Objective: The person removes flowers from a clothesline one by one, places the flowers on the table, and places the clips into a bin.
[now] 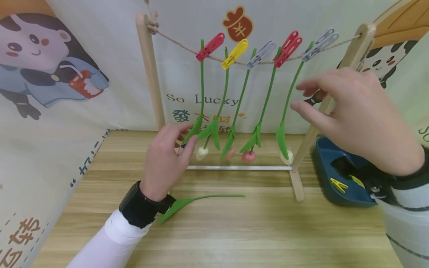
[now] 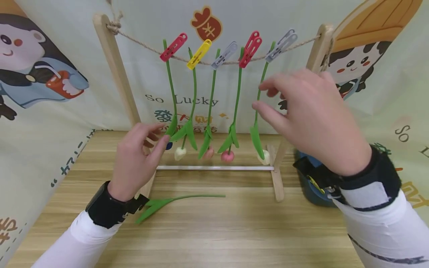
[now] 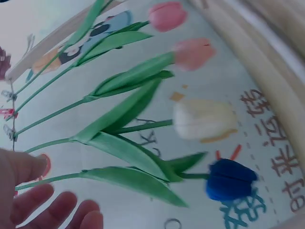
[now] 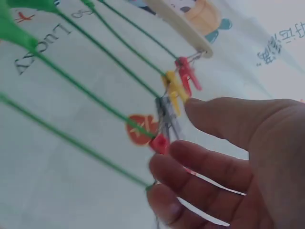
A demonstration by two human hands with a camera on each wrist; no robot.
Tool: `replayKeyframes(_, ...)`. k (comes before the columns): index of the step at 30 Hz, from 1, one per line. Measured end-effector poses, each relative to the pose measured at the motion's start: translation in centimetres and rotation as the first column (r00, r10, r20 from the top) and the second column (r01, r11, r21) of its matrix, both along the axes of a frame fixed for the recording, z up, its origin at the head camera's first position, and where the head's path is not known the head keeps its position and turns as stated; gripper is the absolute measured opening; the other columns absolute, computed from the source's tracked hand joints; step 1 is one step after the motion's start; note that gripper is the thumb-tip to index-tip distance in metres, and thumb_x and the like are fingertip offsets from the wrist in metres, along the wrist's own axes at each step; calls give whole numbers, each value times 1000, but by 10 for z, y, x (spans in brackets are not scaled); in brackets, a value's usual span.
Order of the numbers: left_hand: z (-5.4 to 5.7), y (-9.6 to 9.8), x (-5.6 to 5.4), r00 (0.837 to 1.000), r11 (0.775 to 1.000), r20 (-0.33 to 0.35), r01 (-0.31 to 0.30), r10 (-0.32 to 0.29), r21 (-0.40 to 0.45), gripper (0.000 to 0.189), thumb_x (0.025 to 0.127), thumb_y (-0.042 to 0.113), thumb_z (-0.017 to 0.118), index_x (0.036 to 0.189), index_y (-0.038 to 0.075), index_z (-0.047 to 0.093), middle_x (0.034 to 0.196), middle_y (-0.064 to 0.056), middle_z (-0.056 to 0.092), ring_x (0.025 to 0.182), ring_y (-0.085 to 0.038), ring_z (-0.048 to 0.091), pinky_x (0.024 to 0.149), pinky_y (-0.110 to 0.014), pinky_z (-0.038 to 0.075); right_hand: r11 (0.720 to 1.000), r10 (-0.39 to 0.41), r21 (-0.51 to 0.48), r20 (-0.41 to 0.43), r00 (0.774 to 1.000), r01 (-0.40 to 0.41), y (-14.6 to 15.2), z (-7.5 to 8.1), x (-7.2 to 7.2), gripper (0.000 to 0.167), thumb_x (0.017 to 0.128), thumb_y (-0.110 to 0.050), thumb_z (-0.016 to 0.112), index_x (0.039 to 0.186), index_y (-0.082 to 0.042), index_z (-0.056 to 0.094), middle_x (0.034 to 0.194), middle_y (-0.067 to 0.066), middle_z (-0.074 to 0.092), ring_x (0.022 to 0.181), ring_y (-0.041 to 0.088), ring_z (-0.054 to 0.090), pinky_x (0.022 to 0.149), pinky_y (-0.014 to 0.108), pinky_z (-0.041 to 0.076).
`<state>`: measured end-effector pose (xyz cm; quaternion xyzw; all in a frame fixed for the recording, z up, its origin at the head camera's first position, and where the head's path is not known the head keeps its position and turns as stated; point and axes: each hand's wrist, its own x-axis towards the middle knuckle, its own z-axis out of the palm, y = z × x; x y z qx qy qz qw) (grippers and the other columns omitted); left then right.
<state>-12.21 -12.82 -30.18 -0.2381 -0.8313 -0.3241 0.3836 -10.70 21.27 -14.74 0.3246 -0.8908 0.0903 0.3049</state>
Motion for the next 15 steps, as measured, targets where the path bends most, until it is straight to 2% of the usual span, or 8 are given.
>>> replayKeyframes(2, 9, 4, -5, 1000, 999, 0, 12, -12, 46, 34, 98, 8, 77, 128, -4, 68, 105, -18, 68, 88, -30, 66, 73, -40, 58, 999, 44, -20, -23, 999, -44, -13, 10, -6, 28, 97, -19, 79, 117, 1, 75, 102, 16, 74, 90, 33, 61, 81, 50, 40)
replayKeyframes(6, 23, 13, -17, 999, 990, 11, 39, -41, 137, 42, 99, 6, 76, 137, -5, 63, 113, -19, 67, 98, -31, 65, 82, -42, 58, 993, 107, -35, -57, 993, -109, -41, 30, -22, 36, 103, -24, 72, 127, 3, 71, 114, 18, 72, 100, 35, 60, 89, 50, 42)
replayKeyframes(8, 29, 17, -23, 999, 984, 12, 49, -52, 170, 45, 99, 5, 75, 140, -4, 61, 116, -19, 67, 101, -31, 65, 85, -43, 59, 994, 104, -33, -41, 994, -105, -55, 39, -31, 42, 105, -29, 69, 132, 3, 68, 121, 19, 71, 106, 36, 59, 95, 51, 43)
replayKeyframes(11, 36, 24, -32, 998, 976, 17, 60, -65, 210, 47, 99, 4, 75, 143, -4, 60, 119, -19, 68, 104, -31, 67, 89, -43, 59, 996, 87, -4, -15, 996, -87, -76, 50, -44, 47, 108, -34, 64, 138, 2, 65, 128, 19, 70, 111, 35, 60, 96, 50, 49)
replayKeyframes(15, 43, 31, -41, 997, 966, 43, 56, -69, 254, 45, 100, 4, 73, 144, -2, 61, 120, -18, 70, 106, -28, 70, 92, -41, 61, 997, 71, 32, 66, 995, -73, -99, 60, -58, 51, 109, -37, 60, 142, 1, 62, 131, 18, 70, 115, 34, 62, 100, 48, 52)
